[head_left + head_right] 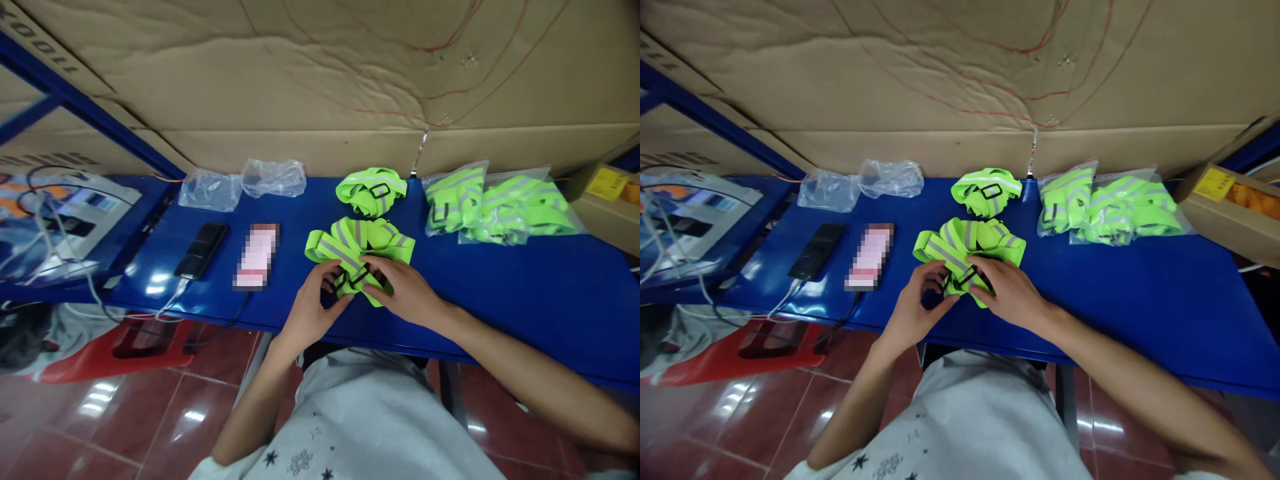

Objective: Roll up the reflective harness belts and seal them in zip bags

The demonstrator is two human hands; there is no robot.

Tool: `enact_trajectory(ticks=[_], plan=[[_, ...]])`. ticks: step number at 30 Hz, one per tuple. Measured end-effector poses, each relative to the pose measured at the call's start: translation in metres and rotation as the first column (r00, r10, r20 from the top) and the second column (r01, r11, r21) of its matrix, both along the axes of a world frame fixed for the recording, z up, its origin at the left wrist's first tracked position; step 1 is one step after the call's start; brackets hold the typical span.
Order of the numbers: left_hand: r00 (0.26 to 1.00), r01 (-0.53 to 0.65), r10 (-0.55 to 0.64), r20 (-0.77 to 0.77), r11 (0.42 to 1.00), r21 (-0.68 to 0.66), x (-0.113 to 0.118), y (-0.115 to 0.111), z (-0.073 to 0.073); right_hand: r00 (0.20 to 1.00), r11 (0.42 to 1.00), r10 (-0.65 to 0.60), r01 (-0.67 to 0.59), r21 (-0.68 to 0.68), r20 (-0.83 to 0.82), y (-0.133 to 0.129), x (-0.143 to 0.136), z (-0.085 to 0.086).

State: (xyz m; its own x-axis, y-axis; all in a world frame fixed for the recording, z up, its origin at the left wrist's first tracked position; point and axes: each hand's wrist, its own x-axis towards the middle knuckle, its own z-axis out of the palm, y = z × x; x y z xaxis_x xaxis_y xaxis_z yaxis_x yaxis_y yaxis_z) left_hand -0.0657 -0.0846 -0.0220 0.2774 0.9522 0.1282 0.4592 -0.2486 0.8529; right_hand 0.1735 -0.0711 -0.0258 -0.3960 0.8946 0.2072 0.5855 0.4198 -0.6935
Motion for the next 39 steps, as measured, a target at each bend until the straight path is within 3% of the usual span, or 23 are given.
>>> enact_trajectory(ticks=[5, 10, 14, 17, 20, 24, 27, 30, 35, 37, 39], plan=[[0.952, -0.059, 0.069, 0.297, 0.997, -0.04, 0.01, -0.007, -0.003, 0.888, 0.962, -0.157, 0.038, -0.271, -0.432, 0.013, 0.012, 0.003], [0.781, -0.047, 0.202, 0.591, 0.963, -0.266, 0.007, -0.004, 0.004, 0.758, 0.879, -0.262, -0.068, -0.471, -0.598, 0.019, 0.021, 0.017], [0.621, 0.08, 0.343, 0.705, 0.867, -0.492, 0.007, -0.001, 0.013, 0.704, 0.783, -0.29, -0.214, -0.584, -0.648, 0.019, 0.021, 0.023], [0.578, 0.272, 0.359, 0.733, 0.762, -0.588, 0.009, -0.003, 0.016, 0.699, 0.748, -0.266, -0.285, -0.6, -0.664, 0.019, 0.022, 0.023], [0.593, 0.395, 0.279, 0.755, 0.716, -0.575, 0.014, -0.009, 0.016, 0.757, 0.83, -0.178, -0.227, -0.509, -0.628, 0.018, 0.023, 0.022], [0.656, 0.27, 0.245, 0.714, 0.807, -0.525, 0.018, -0.013, 0.017, 0.853, 0.909, 0.092, -0.283, -0.307, -0.514, 0.009, 0.018, 0.024], [0.688, 0.206, 0.254, 0.68, 0.83, -0.519, 0.018, -0.013, 0.02, 0.931, 0.944, 0.225, -0.281, -0.173, -0.286, -0.001, 0.009, 0.024], [0.711, 0.2, 0.223, 0.667, 0.845, -0.496, 0.014, -0.011, 0.027, 0.983, 0.984, 0.154, -0.162, -0.077, -0.096, -0.009, 0.003, 0.023], [0.69, 0.209, 0.198, 0.696, 0.866, -0.454, -0.004, 0.004, 0.052, 0.967, 1.0, -0.003, 0.011, 0.03, -0.254, -0.003, 0.018, 0.037], [0.765, 0.173, 0.16, 0.623, 0.882, -0.439, -0.01, 0.012, 0.069, 0.959, 0.996, -0.04, 0.059, 0.06, -0.279, 0.002, 0.029, 0.052], [0.889, 0.162, 0.044, 0.456, 0.901, -0.403, -0.014, 0.017, 0.093, 0.977, 0.991, -0.045, 0.069, 0.113, -0.207, 0.003, 0.04, 0.071]])
